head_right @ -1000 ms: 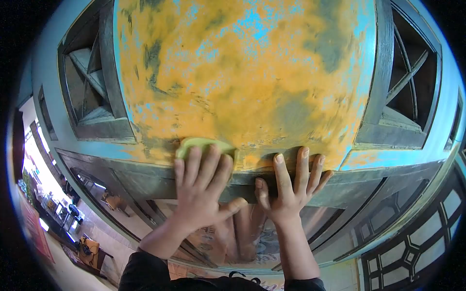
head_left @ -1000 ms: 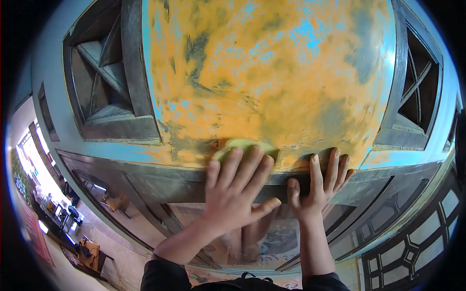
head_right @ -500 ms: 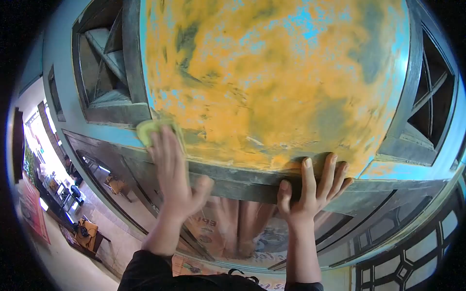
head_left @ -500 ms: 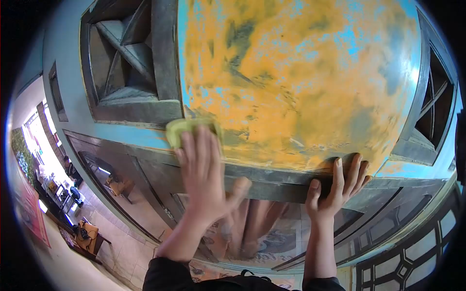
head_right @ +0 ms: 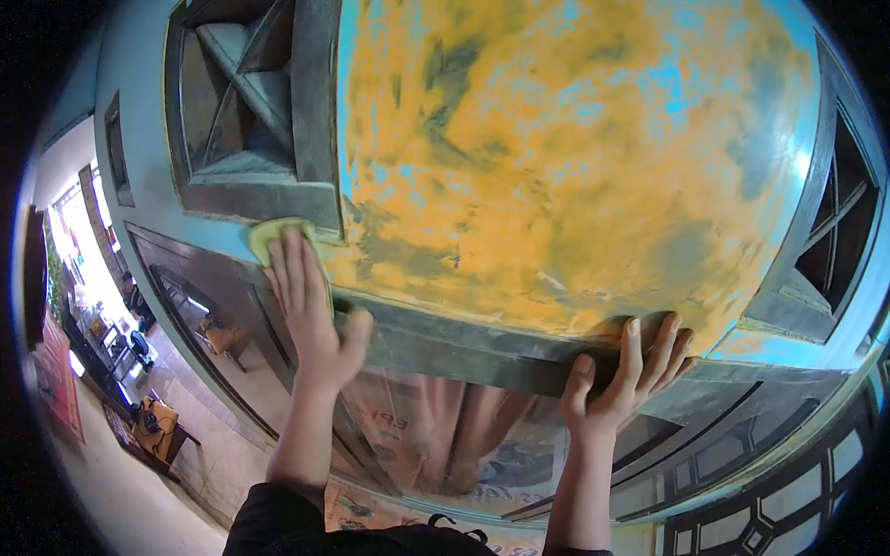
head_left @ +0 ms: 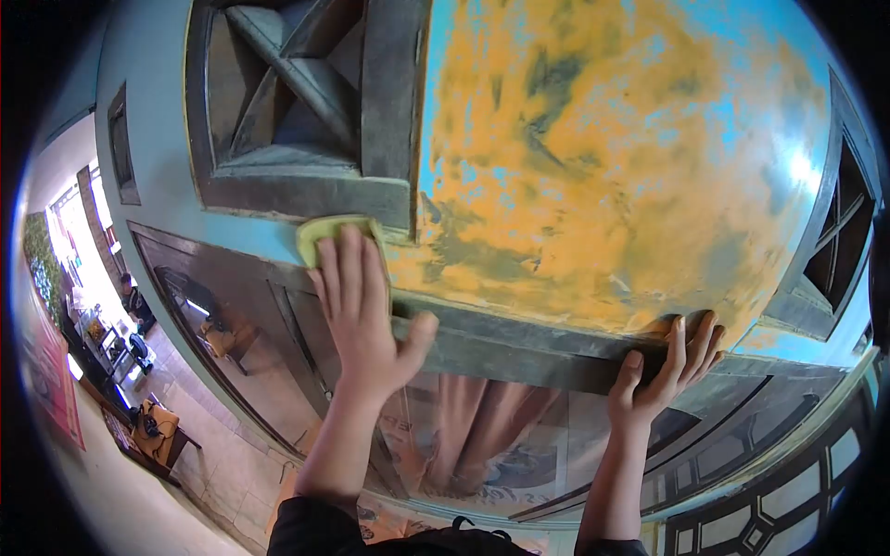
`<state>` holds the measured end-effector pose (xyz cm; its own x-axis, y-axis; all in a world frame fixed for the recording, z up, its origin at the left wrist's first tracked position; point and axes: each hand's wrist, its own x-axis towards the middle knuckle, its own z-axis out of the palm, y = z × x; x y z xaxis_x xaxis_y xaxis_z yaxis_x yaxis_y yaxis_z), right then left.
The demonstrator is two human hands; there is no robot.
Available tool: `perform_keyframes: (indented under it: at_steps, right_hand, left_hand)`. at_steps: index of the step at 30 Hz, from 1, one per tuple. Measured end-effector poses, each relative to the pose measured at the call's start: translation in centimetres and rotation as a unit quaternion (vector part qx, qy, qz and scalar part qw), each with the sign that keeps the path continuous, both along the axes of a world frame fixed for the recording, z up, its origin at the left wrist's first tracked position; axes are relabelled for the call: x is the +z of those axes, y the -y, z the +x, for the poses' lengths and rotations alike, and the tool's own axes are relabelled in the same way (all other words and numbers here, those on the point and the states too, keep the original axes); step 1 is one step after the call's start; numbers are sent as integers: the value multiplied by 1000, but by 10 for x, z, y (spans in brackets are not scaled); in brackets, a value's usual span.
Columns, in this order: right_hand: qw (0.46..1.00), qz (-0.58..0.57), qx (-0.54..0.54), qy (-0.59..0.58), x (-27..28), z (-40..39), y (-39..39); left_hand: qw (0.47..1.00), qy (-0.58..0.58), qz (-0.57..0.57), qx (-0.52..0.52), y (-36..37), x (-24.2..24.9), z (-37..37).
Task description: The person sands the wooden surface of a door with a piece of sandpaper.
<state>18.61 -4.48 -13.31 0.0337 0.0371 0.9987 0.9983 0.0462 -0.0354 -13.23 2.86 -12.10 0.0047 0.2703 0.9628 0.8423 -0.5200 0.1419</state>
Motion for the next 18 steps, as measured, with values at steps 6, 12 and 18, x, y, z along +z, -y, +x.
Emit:
perform_keyframes:
  at_steps: [6,12,18]
  right_hand:
    - [997,10,29,-75,7,-25,1]
    - [999,-6,44,20,14,-72,-12]
    - [998,6,55,39,9,-91,-24]
  left_hand:
    - [995,-99,12,-30,5,-23,16]
    - [999,30,25,-29,-12,-11,-22]
    - [997,-24,66,-19,-21,-19,-43]
